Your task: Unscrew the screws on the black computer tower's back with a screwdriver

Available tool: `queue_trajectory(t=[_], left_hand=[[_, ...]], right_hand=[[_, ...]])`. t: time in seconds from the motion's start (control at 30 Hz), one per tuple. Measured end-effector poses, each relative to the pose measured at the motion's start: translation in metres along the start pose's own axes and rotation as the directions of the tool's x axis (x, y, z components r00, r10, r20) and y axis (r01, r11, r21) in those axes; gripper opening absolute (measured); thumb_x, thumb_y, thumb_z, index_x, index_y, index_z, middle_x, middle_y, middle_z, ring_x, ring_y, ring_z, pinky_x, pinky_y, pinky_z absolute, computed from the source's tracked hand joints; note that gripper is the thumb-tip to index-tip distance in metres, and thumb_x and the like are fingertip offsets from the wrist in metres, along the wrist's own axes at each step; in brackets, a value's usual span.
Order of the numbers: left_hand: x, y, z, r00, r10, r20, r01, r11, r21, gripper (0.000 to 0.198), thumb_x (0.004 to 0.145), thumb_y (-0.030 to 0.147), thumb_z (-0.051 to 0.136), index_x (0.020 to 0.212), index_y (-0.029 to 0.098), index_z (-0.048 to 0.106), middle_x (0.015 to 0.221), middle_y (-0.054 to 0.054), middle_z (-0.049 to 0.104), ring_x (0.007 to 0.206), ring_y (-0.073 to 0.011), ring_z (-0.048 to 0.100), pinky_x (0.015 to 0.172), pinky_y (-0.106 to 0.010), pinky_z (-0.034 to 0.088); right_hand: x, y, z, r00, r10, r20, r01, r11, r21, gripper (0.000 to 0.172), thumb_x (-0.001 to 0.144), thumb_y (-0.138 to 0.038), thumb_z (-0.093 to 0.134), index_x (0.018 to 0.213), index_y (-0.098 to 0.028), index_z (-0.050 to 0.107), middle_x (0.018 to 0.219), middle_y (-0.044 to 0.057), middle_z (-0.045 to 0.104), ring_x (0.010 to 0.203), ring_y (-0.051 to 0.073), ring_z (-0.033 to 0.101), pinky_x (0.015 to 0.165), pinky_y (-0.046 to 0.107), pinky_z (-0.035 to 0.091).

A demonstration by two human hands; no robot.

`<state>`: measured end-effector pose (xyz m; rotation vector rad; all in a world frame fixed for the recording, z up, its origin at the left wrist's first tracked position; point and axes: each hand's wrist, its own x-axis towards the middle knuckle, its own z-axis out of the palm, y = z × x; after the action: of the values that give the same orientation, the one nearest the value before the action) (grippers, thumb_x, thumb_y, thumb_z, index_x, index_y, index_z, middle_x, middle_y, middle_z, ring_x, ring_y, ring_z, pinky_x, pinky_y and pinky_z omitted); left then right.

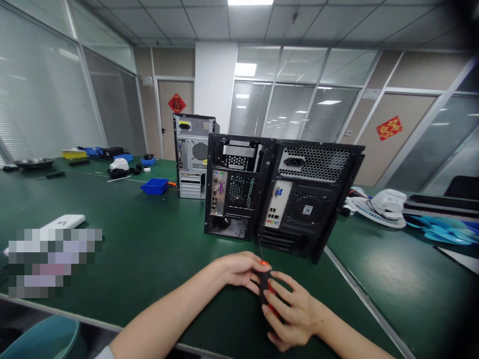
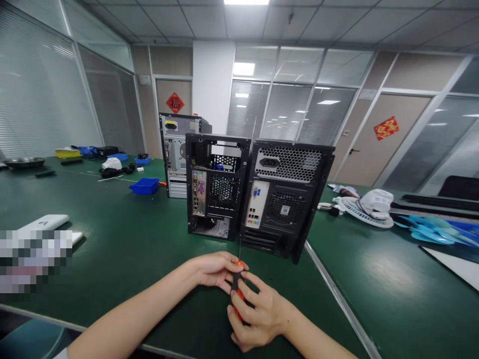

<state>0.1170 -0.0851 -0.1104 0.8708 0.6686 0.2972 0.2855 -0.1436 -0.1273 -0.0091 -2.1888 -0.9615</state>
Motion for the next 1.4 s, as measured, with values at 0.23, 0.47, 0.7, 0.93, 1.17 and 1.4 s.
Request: queue_trajectory(t=[0.23, 0.47, 0.7, 0.93, 1.17, 1.4], left_hand=[[-0.002, 0.004, 0.003, 1.000, -0.008, -0.026, 0.008, 1.000, 0.006, 0.012, 0.074, 0.015, 0.065, 0.081, 0.012, 0.056, 0.061, 0.001, 0.059, 0.053, -0.0102, 0.059, 0.064, -0.029, 0.053], [-0.002, 0.003, 0.000, 1.000, 0.009, -0.011, -0.008, 0.999, 0.047, 0.022, 0.067, 0.022, 0.072, 0.075, 0.014, 0.052, 0.053, 0.004, 0.052, 0.044, -0.0086, 0.052, 0.046, -0.019, 0.044], [-0.001, 0.003, 0.001, 0.994, 0.061, -0.094, -0.046, 0.986, 0.158, 0.036, 0.060, 0.033, 0.080, 0.075, 0.015, 0.053, 0.054, 0.006, 0.050, 0.041, -0.0055, 0.047, 0.040, -0.015, 0.034], [-0.002, 0.003, 0.001, 0.985, 0.078, -0.154, -0.032, 0.959, 0.281, 0.035, 0.061, 0.037, 0.078, 0.076, 0.016, 0.054, 0.056, 0.006, 0.051, 0.042, -0.0053, 0.046, 0.037, -0.015, 0.029], [-0.005, 0.003, 0.005, 0.974, 0.104, -0.201, -0.036, 0.947, 0.318, 0.050, 0.050, 0.047, 0.082, 0.077, 0.017, 0.052, 0.052, 0.008, 0.048, 0.042, -0.0053, 0.042, 0.037, -0.017, 0.026], [-0.005, 0.002, 0.005, 0.964, 0.133, -0.229, -0.040, 0.928, 0.369, 0.059, 0.043, 0.054, 0.083, 0.077, 0.018, 0.051, 0.052, 0.010, 0.046, 0.042, -0.0042, 0.040, 0.037, -0.017, 0.026]], right_hand=[[0.004, 0.001, 0.000, 0.997, -0.065, 0.050, 0.061, 0.996, 0.062, 0.024, 0.080, -0.025, 0.042, 0.088, -0.015, 0.062, 0.089, 0.008, 0.063, 0.089, 0.024, 0.065, 0.090, 0.049, 0.049], [0.008, 0.001, 0.001, 0.992, -0.089, 0.085, 0.081, 0.992, 0.092, 0.023, 0.071, -0.016, 0.057, 0.092, -0.016, 0.064, 0.097, 0.008, 0.066, 0.100, 0.028, 0.064, 0.097, 0.049, 0.047], [0.012, 0.006, -0.004, 0.979, -0.118, 0.165, 0.098, 0.987, 0.126, 0.031, 0.082, -0.024, 0.052, 0.108, -0.015, 0.065, 0.116, 0.010, 0.063, 0.116, 0.032, 0.055, 0.103, 0.049, 0.043], [0.012, 0.009, -0.006, 0.972, -0.125, 0.197, 0.088, 0.979, 0.184, 0.033, 0.085, -0.018, 0.046, 0.113, -0.013, 0.063, 0.121, 0.011, 0.061, 0.119, 0.031, 0.053, 0.102, 0.047, 0.045], [0.015, 0.011, -0.007, 0.962, -0.139, 0.236, 0.094, 0.977, 0.191, 0.032, 0.087, -0.014, 0.042, 0.110, -0.011, 0.063, 0.119, 0.012, 0.062, 0.118, 0.030, 0.055, 0.100, 0.047, 0.047], [0.018, 0.009, -0.004, 0.973, -0.119, 0.199, 0.092, 0.986, 0.138, 0.031, 0.085, -0.014, 0.041, 0.104, -0.010, 0.065, 0.106, 0.011, 0.067, 0.109, 0.027, 0.061, 0.101, 0.045, 0.046]])
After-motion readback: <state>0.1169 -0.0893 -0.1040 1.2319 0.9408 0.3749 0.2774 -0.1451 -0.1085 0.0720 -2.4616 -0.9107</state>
